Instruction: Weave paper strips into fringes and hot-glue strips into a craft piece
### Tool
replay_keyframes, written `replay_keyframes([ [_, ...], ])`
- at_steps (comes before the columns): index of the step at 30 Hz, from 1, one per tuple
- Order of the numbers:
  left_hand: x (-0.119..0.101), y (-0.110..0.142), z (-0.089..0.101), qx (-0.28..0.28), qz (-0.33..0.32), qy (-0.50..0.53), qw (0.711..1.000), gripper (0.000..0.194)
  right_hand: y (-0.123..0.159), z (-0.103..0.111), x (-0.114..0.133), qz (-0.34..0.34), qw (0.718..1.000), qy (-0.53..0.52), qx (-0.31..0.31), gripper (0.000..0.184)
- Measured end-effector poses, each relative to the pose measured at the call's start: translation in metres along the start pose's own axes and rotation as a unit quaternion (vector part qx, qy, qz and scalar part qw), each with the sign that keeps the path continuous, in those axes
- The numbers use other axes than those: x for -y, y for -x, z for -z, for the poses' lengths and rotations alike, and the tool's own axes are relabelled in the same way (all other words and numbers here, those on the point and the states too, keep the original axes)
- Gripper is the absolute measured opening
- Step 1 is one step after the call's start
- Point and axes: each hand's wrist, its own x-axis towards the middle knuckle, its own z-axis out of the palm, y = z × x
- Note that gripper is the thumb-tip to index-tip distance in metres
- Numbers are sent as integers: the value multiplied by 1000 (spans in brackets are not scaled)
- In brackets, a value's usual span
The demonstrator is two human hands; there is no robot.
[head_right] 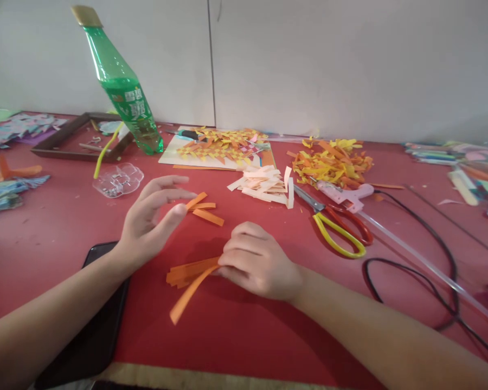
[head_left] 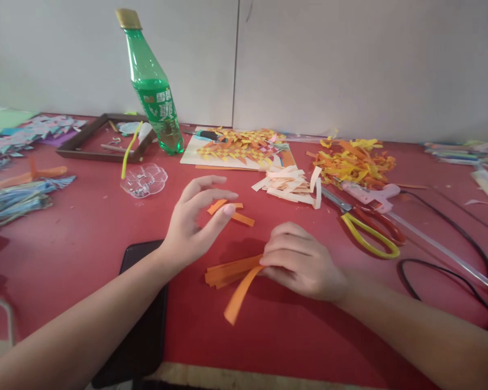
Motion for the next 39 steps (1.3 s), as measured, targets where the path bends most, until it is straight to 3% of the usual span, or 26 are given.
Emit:
replay_keyframes([
  [3,-4,4,4,130,-52,168,976,51,-3,0,0,-63,996,32,-53,10],
  [5,-6,6,2,176,-60,181,966,58,-5,-1,-1,-90,993,37,-71,14],
  [8,-9,7,-6,133,6,110,985,21,-5,-2,-1,-107,992,23,-67,17],
  [10,-8,8,-11,115,56,80,989,14,-3,-2,0,-121,991,18,-59,18],
  [14,-3,7,-14,106,118,115,981,19,-1,1,2,-99,992,-37,-68,16],
  [18,0,5,-15,147,151,152,966,32,-2,9,2,-16,987,-156,20,35],
  [21,-1,4,-15,176,161,175,955,42,-2,8,1,-4,988,-151,45,41],
  [24,-3,3,-14,189,173,189,948,44,-1,2,-1,-7,993,-119,25,23],
  [27,-4,2,-14,191,171,177,950,25,0,-2,-3,6,994,-112,8,4],
  [30,-5,2,-13,218,167,179,945,13,0,-1,-4,-14,995,-96,-15,6],
  [35,-8,2,-8,291,182,237,909,18,1,0,-5,-76,995,-52,-42,18],
  [39,-11,1,-5,313,191,317,875,24,1,-1,-4,-119,990,-56,-45,18],
])
